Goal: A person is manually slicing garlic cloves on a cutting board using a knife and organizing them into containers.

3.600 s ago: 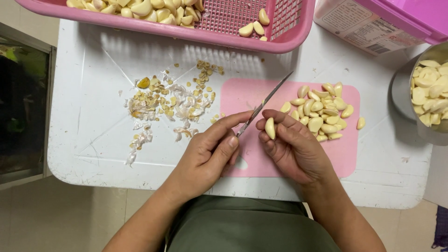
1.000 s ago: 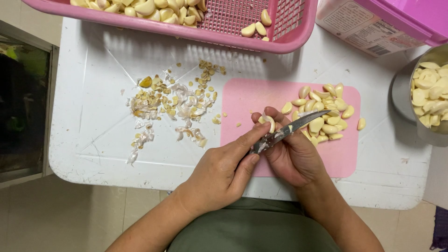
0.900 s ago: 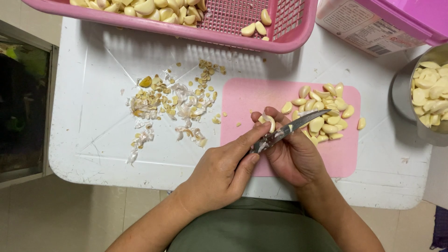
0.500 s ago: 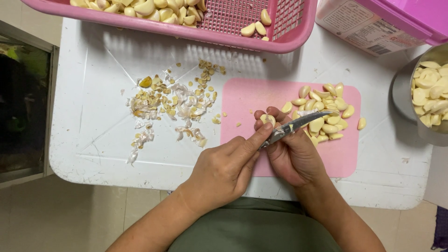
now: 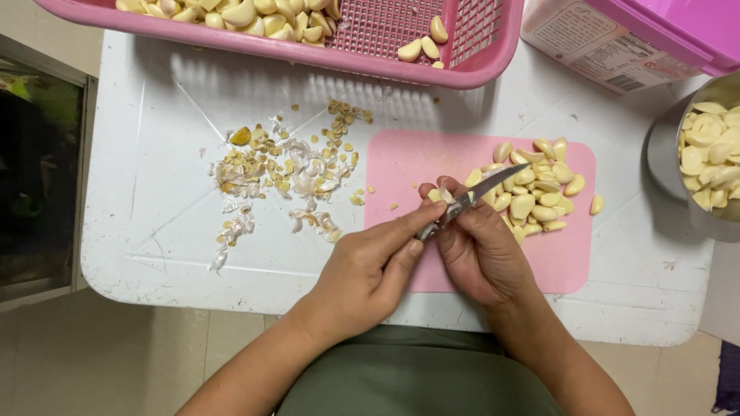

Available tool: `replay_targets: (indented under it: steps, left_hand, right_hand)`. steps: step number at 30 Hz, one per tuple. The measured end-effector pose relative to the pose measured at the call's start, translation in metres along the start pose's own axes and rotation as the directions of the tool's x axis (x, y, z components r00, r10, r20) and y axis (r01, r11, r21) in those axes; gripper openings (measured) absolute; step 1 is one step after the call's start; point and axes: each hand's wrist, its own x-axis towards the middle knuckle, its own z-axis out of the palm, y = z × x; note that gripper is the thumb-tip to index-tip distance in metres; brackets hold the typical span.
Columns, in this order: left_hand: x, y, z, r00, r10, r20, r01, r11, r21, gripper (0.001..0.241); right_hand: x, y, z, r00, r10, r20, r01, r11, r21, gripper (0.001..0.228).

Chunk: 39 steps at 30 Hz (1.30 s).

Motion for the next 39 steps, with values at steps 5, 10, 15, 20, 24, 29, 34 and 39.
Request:
replay_targets:
  steps: [5, 10, 15, 20, 24, 29, 34, 39]
  left_hand:
    - [0.007, -0.004, -0.015, 0.956, -0.263, 0.128, 0.292, 0.895, -0.336, 0.043]
    - [0.009, -0.003, -0.023, 0.947, -0.307, 0.089, 0.314, 0.841, -0.441, 0.044]
    - [0.001, 0.004, -0.02, 0.973, -0.222, 0.056, 0.229, 0.931, -0.285, 0.045]
    - [-0.001, 0.018, -0.02, 0.974, -0.176, 0.141, 0.194, 0.973, -0.128, 0.046]
    - [-0.003, 0.017, -0.016, 0.985, -0.095, 0.141, 0.107, 0.991, -0.076, 0.047]
    - [-0.003, 0.016, -0.014, 0.991, -0.051, 0.125, 0.062, 0.995, -0.08, 0.046]
    - [-0.009, 0.008, -0.007, 0.996, -0.006, 0.093, 0.005, 1.0, 0.009, 0.048]
    - [-0.013, 0.001, -0.001, 0.998, 0.03, 0.047, -0.038, 0.983, 0.177, 0.052]
  right_hand:
    - [-0.003, -0.004, 0.006, 0.993, 0.069, 0.096, -0.068, 0.998, -0.006, 0.036]
    - [-0.008, -0.009, 0.015, 0.988, 0.112, 0.104, -0.117, 0.992, 0.039, 0.038]
    - [-0.005, -0.007, 0.004, 0.975, 0.099, 0.2, -0.115, 0.991, 0.073, 0.049]
    - [-0.004, -0.005, 0.003, 0.996, -0.011, 0.089, 0.022, 0.993, -0.115, 0.04]
    - [-0.009, -0.006, 0.014, 0.99, -0.015, 0.141, 0.041, 0.982, -0.184, 0.035]
    - [-0.008, -0.006, 0.007, 0.991, -0.03, 0.13, 0.057, 0.976, -0.211, 0.033]
    - [-0.008, -0.005, 0.012, 0.989, -0.034, 0.144, 0.061, 0.98, -0.188, 0.031]
    - [-0.008, -0.004, 0.013, 0.993, -0.042, 0.112, 0.06, 0.985, -0.164, 0.031]
